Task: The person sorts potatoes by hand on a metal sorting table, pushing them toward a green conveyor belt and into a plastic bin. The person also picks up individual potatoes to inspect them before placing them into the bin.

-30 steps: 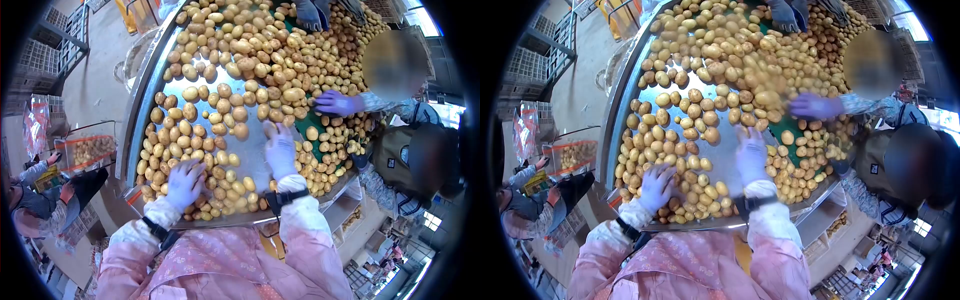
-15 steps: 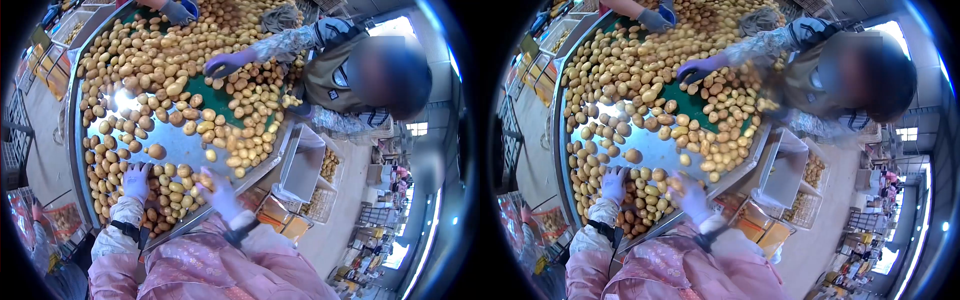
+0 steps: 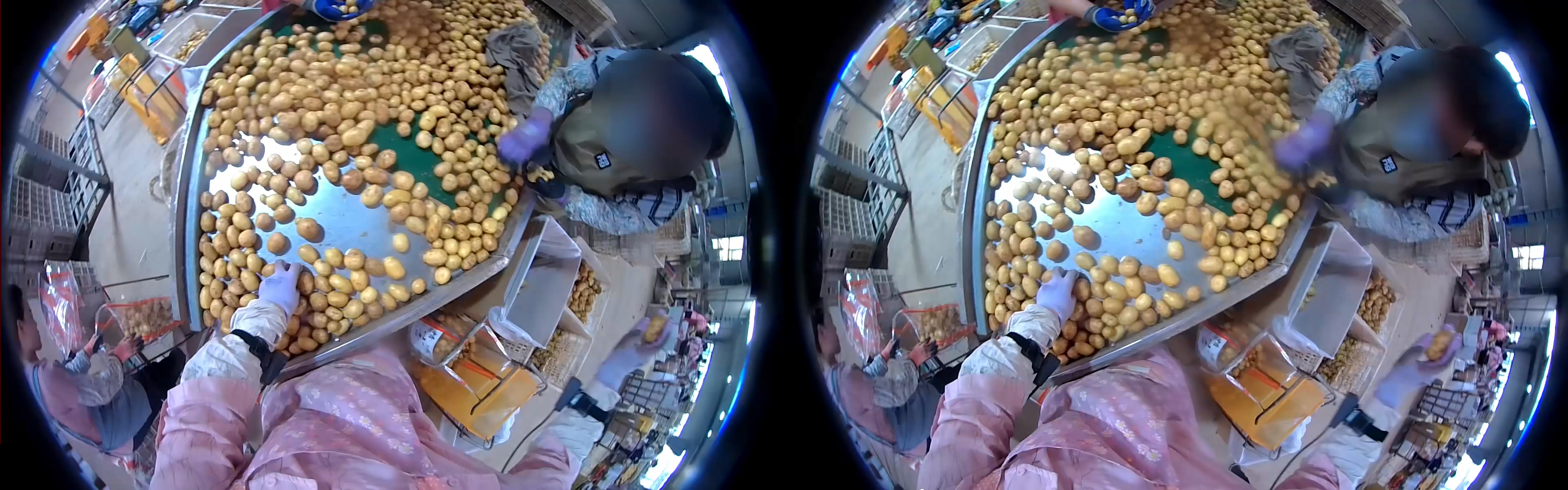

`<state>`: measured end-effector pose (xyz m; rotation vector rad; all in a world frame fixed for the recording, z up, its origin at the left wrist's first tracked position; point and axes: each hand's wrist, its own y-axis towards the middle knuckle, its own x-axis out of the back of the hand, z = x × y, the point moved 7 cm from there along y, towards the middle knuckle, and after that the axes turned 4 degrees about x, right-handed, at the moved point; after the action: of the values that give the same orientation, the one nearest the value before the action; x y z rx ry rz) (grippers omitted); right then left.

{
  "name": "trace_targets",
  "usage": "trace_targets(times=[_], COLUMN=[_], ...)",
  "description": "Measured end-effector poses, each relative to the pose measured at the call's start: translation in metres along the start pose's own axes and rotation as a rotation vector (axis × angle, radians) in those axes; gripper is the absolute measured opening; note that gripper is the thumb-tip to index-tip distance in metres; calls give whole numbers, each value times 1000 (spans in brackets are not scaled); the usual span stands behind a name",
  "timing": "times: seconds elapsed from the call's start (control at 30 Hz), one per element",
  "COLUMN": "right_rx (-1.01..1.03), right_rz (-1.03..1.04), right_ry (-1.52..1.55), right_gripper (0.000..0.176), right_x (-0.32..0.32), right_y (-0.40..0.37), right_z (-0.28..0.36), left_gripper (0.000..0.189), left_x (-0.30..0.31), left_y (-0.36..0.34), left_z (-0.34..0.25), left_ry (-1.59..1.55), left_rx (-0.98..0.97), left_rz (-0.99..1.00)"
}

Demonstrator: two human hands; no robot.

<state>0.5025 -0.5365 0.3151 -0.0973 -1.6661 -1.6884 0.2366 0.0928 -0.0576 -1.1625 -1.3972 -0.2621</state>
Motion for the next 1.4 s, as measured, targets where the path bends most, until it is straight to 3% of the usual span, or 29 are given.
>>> trace_targets(times=[0.13,0.2,0.27,0.33,0.4,0.43,0.47,0.5,0.57,0.63,0.67,0.7,0.73,0.8,0.83,0.9,0.97,1.0,1.07,1.1,1.13,1.27,1.37,1.4], right_rx=[-176,-169,-120,-75,422,277,286,298,215,370,627,868,884,857,816,605,520,555,609,605,603,714,802,824], right_rz=[40,130,333,653,910,1406,1375,1341,1079,1050,1169,1262,1293,1333,1337,1254,1176,1302,1537,1503,1465,1363,1620,1619], right_ry=[-508,-502,-152,267,503,792,691,592,939,980,765,518,497,530,587,846,713,585,314,384,458,524,258,243], right_gripper=[67,59,51,43,36,42,38,35,29,25,23,21,21,21,22,24,23,24,25,25,25,23,23,21], right_x=[-23,-77,-152,-220,-249,-273,-284,-300,-342,-386,-418,-438,-441,-442,-442,-447,-421,-419,-419,-415,-411,-398,-386,-378], right_y=[33,3,-69,-166,-251,-291,-288,-279,-255,-249,-264,-282,-278,-273,-271,-253,-226,-241,-280,-283,-284,-326,-327,-325], right_z=[-47,-21,62,186,331,371,413,454,528,603,651,671,682,686,684,654,612,590,546,543,543,546,567,569], left_gripper=[44,46,48,50,50,51,50,48,45,40,37,36,35,30,27,21,16,15,17,18,13,25,26,26], left_x=[5,4,-2,5,-4,-7,9,2,-15,-21,-4,0,2,24,47,53,29,40,72,88,91,52,49,49], left_y=[-2,-4,-6,-9,-13,-18,-29,-35,-51,-63,-71,-70,-69,-66,-64,-48,-34,-25,-5,6,19,44,48,47], left_z=[12,16,21,19,33,41,41,52,68,71,76,82,94,125,134,149,155,156,141,122,109,85,84,84], left_ry=[-145,-251,-313,-388,-576,-670,-676,-955,-1505,-2197,-2624,-2680,-2522,-1914,-1442,-1268,-1852,-1562,-828,-454,-239,29,47,70], left_rx=[-4,-20,-6,10,29,40,-79,15,213,404,374,306,360,209,25,75,544,499,255,127,187,78,55,34], left_rz=[-23,-25,-36,-24,-126,-180,-323,-217,13,351,440,410,229,-233,-474,-469,3,-8,-246,-355,-196,-143,-91,-86])
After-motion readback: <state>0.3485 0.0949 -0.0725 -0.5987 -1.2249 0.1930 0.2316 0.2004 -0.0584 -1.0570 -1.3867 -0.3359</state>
